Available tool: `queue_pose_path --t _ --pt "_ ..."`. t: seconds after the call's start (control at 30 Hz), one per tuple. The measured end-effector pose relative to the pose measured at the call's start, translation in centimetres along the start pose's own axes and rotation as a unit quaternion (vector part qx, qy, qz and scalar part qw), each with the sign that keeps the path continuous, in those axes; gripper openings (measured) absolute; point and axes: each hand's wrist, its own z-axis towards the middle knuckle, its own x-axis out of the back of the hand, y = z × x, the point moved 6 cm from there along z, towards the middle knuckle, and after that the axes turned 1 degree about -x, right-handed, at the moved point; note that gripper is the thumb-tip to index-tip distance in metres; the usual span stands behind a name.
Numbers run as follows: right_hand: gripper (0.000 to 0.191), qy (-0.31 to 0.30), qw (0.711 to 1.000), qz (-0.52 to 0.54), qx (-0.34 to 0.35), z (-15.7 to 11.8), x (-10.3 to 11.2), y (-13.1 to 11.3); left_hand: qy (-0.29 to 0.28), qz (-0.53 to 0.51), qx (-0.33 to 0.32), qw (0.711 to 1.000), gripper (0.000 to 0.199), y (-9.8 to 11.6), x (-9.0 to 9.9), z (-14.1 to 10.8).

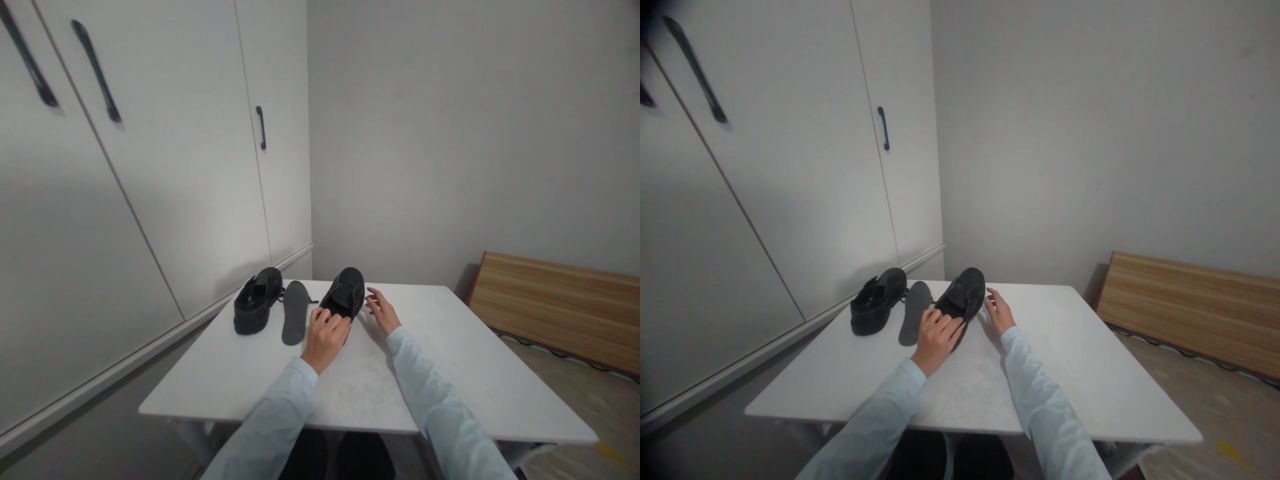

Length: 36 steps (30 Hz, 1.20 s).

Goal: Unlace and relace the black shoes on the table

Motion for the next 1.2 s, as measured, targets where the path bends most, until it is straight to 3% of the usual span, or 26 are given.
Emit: queue_pose_path --t 0.13,0.4,0.63,0.8,1.03,1.2 --pt "0.048 -0.004 1.000 0.017 -0.015 0.0 0.1 0.2 -0.010 -0.018 -0.005 1.000 0.017 0.3 -0.4 -0.2" --pt "0.059 -0.035 0.996 -0.079 -0.010 -0.3 -1.7 1.6 -0.028 -0.079 0.021 0.996 0.016 0.0 -1.9 -0.6" --pt "0.060 -0.017 0.993 -0.120 -0.004 -0.1 -0.9 1.2 -0.048 -0.254 0.001 0.966 0.020 0.9 -1.8 -0.6" --pt "0.045 -0.024 0.994 -0.102 0.022 0.4 0.2 0.9 -0.097 -0.296 -0.002 0.950 0.025 1.4 -1.4 -0.4" --pt "0.064 -0.032 0.998 -0.012 0.043 -0.2 0.7 -0.8 -0.109 -0.331 0.014 0.937 0.029 1.0 -1.8 -0.3" --pt "0.048 -0.007 0.999 -0.002 0.036 -0.3 1.5 -2.0 -0.113 -0.328 0.030 0.937 0.036 0.6 -2.5 -0.2"
